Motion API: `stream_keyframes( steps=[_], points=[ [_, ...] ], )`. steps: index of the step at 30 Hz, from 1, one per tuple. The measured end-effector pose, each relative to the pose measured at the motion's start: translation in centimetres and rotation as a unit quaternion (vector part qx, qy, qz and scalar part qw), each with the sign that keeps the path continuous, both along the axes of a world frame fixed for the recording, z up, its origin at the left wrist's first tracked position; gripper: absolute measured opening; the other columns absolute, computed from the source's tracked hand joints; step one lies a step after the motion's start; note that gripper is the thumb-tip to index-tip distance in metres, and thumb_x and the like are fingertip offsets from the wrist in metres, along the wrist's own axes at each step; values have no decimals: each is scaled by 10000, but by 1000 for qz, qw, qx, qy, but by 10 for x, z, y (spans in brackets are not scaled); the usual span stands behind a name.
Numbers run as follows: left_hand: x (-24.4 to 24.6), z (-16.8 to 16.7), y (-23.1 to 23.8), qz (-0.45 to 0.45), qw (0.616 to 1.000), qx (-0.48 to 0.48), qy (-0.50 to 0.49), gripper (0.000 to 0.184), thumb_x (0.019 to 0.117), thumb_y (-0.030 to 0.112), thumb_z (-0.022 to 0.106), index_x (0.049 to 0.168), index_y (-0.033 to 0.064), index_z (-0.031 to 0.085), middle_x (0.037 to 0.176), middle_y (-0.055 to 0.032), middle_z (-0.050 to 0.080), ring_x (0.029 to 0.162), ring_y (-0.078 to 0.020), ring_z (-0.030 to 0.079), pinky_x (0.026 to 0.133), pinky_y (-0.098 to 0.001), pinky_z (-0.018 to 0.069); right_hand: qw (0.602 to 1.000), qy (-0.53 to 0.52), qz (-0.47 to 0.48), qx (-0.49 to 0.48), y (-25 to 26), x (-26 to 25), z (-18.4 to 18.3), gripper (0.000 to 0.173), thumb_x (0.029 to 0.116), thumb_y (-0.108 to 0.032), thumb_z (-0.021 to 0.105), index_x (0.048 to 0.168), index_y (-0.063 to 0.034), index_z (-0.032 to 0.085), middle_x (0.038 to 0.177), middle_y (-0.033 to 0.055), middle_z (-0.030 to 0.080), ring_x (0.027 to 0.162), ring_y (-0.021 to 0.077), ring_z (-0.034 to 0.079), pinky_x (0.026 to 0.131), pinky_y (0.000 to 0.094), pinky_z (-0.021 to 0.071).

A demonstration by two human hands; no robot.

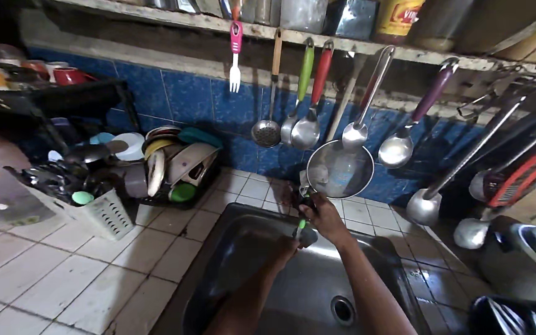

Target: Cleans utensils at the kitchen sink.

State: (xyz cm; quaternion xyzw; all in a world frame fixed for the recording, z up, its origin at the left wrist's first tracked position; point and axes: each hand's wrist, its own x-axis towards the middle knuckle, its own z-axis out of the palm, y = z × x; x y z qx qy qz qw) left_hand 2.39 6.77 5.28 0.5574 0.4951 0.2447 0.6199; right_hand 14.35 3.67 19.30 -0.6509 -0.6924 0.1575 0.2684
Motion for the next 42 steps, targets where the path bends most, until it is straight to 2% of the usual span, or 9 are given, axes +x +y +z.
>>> stream_keyframes(
  steps=[5,8,13,20,24,28,34,37,42],
  points=[
    [-3,-1,-6,-17,997,46,58,419,1092,341,483,1145,-38,654,942,-102,635,781,-144,558,764,-325,489,981,191,5,26,-6,8,-17,457,1069,-230,527,1448,25,515,1443,191,525,1027,182,654,877,311,556],
    [-17,-4,-10,-23,993,63,101,517,1089,426,450,1156,-37,668,1031,-161,674,900,-228,621,861,-423,502,894,418,-111,117,-12,-4,-75,391,1120,-198,346,1322,51,572,1081,100,676,718,83,631,657,250,555],
    [-40,4,-33,-78,992,77,67,347,1048,187,566,1275,-71,614,1231,-246,647,1146,-317,624,1025,-471,482,969,193,-152,29,-15,-49,-157,410,1070,-256,507,1289,51,669,1336,275,635,1295,434,568,1141,597,367],
    [-61,41,-52,-216,897,212,321,349,1072,140,473,1358,0,614,1355,-254,608,1285,-407,566,1089,-564,426,723,671,-119,-111,12,-37,-165,388,1136,-226,236,1224,8,532,962,84,681,790,141,667,694,296,560],
    [-64,53,-51,-193,843,218,453,331,1034,57,510,1342,-28,596,1359,-274,585,1266,-456,563,1026,-595,471,801,580,-91,-118,-4,-40,-172,377,977,106,486,1340,6,485,960,45,632,764,79,617,696,260,554],
    [-62,21,-30,-98,961,153,208,634,968,259,698,1485,-6,445,1400,-249,561,1271,-349,577,1083,-495,464,814,562,-142,32,3,-37,-179,284,922,67,661,1202,79,614,893,74,718,760,75,678,711,261,588],
    [-44,8,-17,13,998,-6,64,352,1087,270,509,1287,-12,573,919,-108,580,679,-146,530,628,-294,482,830,490,-260,56,0,-56,-188,619,893,-34,753,1427,63,454,1102,290,657,901,335,687,793,497,585],
    [-40,12,-23,-18,993,32,113,383,1116,208,406,1362,-57,531,1160,-231,611,952,-273,599,863,-414,509,772,573,-266,73,-1,-74,-199,818,873,15,747,1552,-44,295,1188,282,603,911,307,654,782,468,569],
    [-39,10,-29,-22,985,47,165,404,1096,200,470,1362,-97,536,1298,-282,603,1178,-344,607,1038,-459,473,894,330,-301,-16,6,-49,-173,331,1004,-224,666,1169,61,698,1079,278,714,1044,410,686,966,575,503]
  ],
)
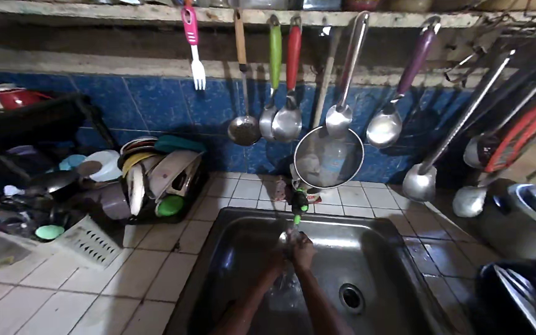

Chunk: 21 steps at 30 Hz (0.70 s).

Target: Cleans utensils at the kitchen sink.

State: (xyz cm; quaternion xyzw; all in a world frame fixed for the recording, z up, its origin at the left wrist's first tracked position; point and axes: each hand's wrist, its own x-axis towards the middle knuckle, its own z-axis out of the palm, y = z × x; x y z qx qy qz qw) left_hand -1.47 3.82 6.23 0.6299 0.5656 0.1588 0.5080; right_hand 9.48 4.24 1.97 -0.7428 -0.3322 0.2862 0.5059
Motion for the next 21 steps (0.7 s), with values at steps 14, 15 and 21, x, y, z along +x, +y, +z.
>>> stream_keyframes(
  steps=[14,15,21],
  points=[
    [41,-4,60,-370,924,101,-1,361,1088,233,496,1225,-60,656,976,-194,677,818,-225,615,835,-404,510,987,-142,-69,-20,-83,174,43,428,1036,-79,565,1433,69,508,1234,330,646,1147,467,640,1019,592,479],
    [37,-7,62,-381,918,110,1,357,1081,232,510,1223,-57,666,984,-201,687,829,-238,632,843,-417,519,980,-174,-74,-60,-90,177,50,417,1041,-94,557,1427,58,518,1214,329,656,1130,481,647,1005,602,483],
    [37,-7,59,-425,887,171,53,350,1011,232,642,1095,-102,704,1078,-291,690,1033,-393,660,983,-552,473,904,-409,29,-123,-99,142,39,369,965,-55,611,1323,25,653,1436,364,498,1341,553,467,1087,675,378]
  ],
)
